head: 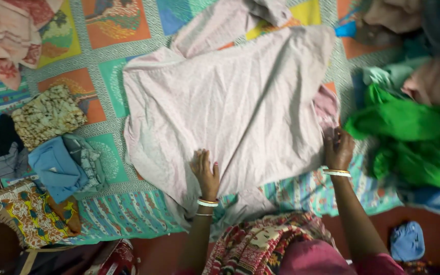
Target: The person picks up a shirt from a pile on a bed, spreads it out, and begins folding it by smoothing the fabric and folding the sides toward the center.
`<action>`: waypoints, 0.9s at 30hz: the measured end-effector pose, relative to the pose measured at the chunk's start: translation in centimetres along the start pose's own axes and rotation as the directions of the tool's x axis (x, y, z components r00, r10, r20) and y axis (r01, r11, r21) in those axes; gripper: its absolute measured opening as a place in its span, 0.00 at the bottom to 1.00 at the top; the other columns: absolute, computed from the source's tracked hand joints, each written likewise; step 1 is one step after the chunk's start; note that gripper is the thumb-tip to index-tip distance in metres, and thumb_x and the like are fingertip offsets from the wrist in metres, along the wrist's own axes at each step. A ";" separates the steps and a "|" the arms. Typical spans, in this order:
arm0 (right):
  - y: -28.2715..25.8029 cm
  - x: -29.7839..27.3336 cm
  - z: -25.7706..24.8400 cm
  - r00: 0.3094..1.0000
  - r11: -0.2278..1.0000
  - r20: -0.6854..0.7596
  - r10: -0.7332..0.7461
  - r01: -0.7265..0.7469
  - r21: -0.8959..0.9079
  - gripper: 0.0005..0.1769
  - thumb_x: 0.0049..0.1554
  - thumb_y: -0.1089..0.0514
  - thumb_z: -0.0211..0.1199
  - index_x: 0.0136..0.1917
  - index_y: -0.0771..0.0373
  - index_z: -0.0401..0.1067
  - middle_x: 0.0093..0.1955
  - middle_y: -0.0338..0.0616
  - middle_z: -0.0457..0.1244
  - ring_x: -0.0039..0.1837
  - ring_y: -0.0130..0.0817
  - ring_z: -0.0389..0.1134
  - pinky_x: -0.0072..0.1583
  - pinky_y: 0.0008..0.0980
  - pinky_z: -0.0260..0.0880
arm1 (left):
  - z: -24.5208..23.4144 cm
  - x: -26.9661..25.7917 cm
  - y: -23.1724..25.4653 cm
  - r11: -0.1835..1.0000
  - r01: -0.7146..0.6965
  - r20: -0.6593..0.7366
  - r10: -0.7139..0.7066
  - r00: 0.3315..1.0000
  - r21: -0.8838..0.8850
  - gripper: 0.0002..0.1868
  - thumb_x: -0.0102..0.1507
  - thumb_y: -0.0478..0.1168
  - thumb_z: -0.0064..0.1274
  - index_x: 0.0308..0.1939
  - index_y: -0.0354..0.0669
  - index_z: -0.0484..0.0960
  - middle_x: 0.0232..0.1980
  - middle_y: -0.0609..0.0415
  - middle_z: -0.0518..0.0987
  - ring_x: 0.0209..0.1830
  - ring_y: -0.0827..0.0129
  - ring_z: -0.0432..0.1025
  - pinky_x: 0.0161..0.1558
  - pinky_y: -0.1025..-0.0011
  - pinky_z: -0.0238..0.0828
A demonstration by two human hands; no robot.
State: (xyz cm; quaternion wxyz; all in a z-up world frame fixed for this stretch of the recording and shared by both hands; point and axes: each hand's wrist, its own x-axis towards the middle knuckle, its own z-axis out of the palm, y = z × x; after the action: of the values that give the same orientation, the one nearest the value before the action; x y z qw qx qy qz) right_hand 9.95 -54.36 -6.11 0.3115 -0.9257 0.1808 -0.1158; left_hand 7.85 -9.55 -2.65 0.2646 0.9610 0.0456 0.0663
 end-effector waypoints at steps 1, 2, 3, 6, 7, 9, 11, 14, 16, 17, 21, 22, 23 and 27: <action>0.5 -1.0 -0.1 1.000 1.000 -0.005 0.013 -0.013 -0.005 0.22 0.62 0.61 0.66 0.68 0.65 0.70 0.61 0.55 0.65 0.60 0.52 0.65 0.65 0.47 0.65 | 0.3 -1.4 1.0 0.999 -0.019 0.028 0.020 0.999 -0.037 0.31 0.64 0.40 0.55 0.72 0.43 0.68 0.74 0.46 0.69 0.80 0.50 0.57 0.77 0.41 0.38; 0.7 -1.7 0.2 0.993 0.990 0.068 0.099 -0.105 0.096 0.20 0.62 0.59 0.66 0.67 0.62 0.71 0.60 0.51 0.66 0.60 0.47 0.68 0.63 0.43 0.68 | 0.7 -2.3 2.0 0.999 -0.026 0.038 0.027 0.999 -0.036 0.31 0.64 0.40 0.55 0.72 0.43 0.68 0.74 0.46 0.69 0.80 0.50 0.57 0.77 0.41 0.38; 1.0 -2.3 0.1 0.974 0.961 0.147 0.174 -0.201 0.190 0.19 0.62 0.58 0.65 0.66 0.60 0.72 0.58 0.48 0.68 0.59 0.42 0.70 0.61 0.40 0.70 | 1.3 -2.6 3.0 0.997 -0.034 0.112 0.042 0.993 -0.073 0.31 0.64 0.39 0.55 0.71 0.43 0.68 0.74 0.46 0.69 0.79 0.51 0.57 0.77 0.41 0.40; 1.0 -2.9 0.1 0.998 0.996 0.050 -0.043 0.038 0.082 0.22 0.59 0.60 0.69 0.66 0.65 0.71 0.57 0.53 0.66 0.56 0.47 0.68 0.58 0.42 0.70 | 2.4 -2.9 6.6 0.986 -0.129 0.234 0.151 0.960 -0.104 0.32 0.62 0.38 0.56 0.71 0.43 0.68 0.75 0.46 0.68 0.79 0.51 0.56 0.76 0.41 0.41; 0.7 -2.9 0.2 0.999 0.997 -0.010 -0.044 0.044 0.065 0.22 0.58 0.60 0.70 0.64 0.64 0.72 0.56 0.53 0.66 0.54 0.47 0.69 0.57 0.43 0.70 | 2.7 -2.7 7.8 0.971 -0.215 0.268 0.235 0.934 -0.101 0.33 0.61 0.38 0.56 0.71 0.43 0.68 0.75 0.45 0.67 0.79 0.50 0.56 0.75 0.40 0.41; 0.7 -2.7 -0.3 0.997 0.998 -0.071 -0.037 0.040 0.042 0.22 0.56 0.60 0.71 0.63 0.64 0.72 0.54 0.53 0.66 0.53 0.48 0.69 0.56 0.43 0.71 | 3.1 -2.6 10.2 0.957 -0.274 0.306 0.291 0.907 -0.099 0.33 0.61 0.39 0.57 0.71 0.42 0.68 0.75 0.45 0.67 0.79 0.50 0.55 0.74 0.39 0.41; 0.7 -2.7 -0.7 0.985 0.979 0.130 0.114 -0.133 0.153 0.15 0.61 0.57 0.69 0.61 0.60 0.76 0.52 0.48 0.68 0.50 0.43 0.72 0.54 0.40 0.73 | 3.2 -3.3 11.9 0.938 -0.334 0.335 0.347 0.876 -0.097 0.34 0.61 0.39 0.58 0.70 0.42 0.68 0.75 0.46 0.67 0.78 0.51 0.55 0.72 0.38 0.40; 1.3 -3.0 -1.3 0.961 0.981 0.267 0.073 -0.117 0.153 0.24 0.52 0.55 0.75 0.59 0.66 0.73 0.52 0.53 0.69 0.51 0.46 0.71 0.53 0.41 0.70 | 3.5 -4.3 13.3 0.940 -0.328 0.401 0.336 0.852 -0.091 0.34 0.59 0.40 0.61 0.69 0.43 0.69 0.72 0.47 0.69 0.77 0.52 0.56 0.72 0.39 0.43; 2.5 -3.2 -1.7 0.933 0.976 0.341 0.115 -0.170 0.137 0.22 0.53 0.55 0.74 0.58 0.65 0.75 0.51 0.51 0.70 0.50 0.42 0.72 0.53 0.39 0.71 | 3.4 -5.8 13.2 0.951 -0.289 0.447 0.308 0.840 -0.111 0.33 0.59 0.40 0.61 0.68 0.42 0.70 0.71 0.48 0.71 0.77 0.54 0.58 0.72 0.40 0.47; 3.4 -3.4 -1.8 0.896 0.969 0.416 0.155 -0.221 0.114 0.19 0.55 0.55 0.73 0.57 0.63 0.76 0.49 0.49 0.71 0.49 0.38 0.72 0.53 0.36 0.71 | 3.5 -6.4 13.0 0.951 -0.290 0.448 0.307 0.840 -0.109 0.33 0.59 0.40 0.61 0.68 0.42 0.70 0.71 0.48 0.71 0.77 0.54 0.58 0.72 0.40 0.47; 7.2 -3.6 -2.3 0.834 0.846 0.521 0.180 -0.401 0.350 0.14 0.57 0.57 0.71 0.54 0.64 0.77 0.46 0.45 0.71 0.47 0.31 0.70 0.52 0.34 0.71 | 3.5 -8.5 11.8 0.954 -0.275 0.415 0.301 0.859 -0.121 0.31 0.59 0.39 0.61 0.66 0.42 0.72 0.69 0.46 0.72 0.74 0.52 0.61 0.71 0.43 0.50; 8.0 -4.1 -3.2 0.853 0.760 0.504 0.138 -0.418 0.499 0.12 0.58 0.57 0.70 0.53 0.63 0.77 0.47 0.41 0.70 0.49 0.27 0.70 0.53 0.30 0.71 | 3.4 -8.9 11.5 0.956 -0.262 0.397 0.292 0.870 -0.129 0.31 0.58 0.38 0.61 0.65 0.41 0.72 0.68 0.46 0.73 0.73 0.52 0.62 0.71 0.45 0.50; 8.3 -4.7 -3.9 0.871 0.649 0.480 0.101 -0.423 0.632 0.10 0.60 0.57 0.68 0.53 0.62 0.76 0.48 0.36 0.70 0.50 0.23 0.70 0.55 0.27 0.71 | 3.1 -9.2 11.2 0.957 -0.262 0.393 0.291 0.872 -0.126 0.31 0.58 0.38 0.61 0.65 0.41 0.72 0.68 0.46 0.73 0.73 0.52 0.62 0.71 0.45 0.50; 8.0 -7.0 -7.3 0.824 0.868 0.469 0.317 -0.451 0.206 0.07 0.60 0.58 0.68 0.49 0.63 0.77 0.45 0.40 0.70 0.46 0.29 0.71 0.48 0.34 0.73 | 2.0 -10.1 10.6 0.957 -0.246 0.319 0.284 0.904 -0.157 0.29 0.59 0.36 0.59 0.65 0.40 0.74 0.67 0.45 0.75 0.73 0.51 0.63 0.72 0.52 0.54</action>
State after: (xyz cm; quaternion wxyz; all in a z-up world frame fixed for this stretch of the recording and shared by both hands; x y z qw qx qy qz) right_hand -0.86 -61.38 -6.05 0.5004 -0.8116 0.2740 0.1254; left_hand -1.27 -20.86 0.05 0.3108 0.9387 -0.1355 -0.0618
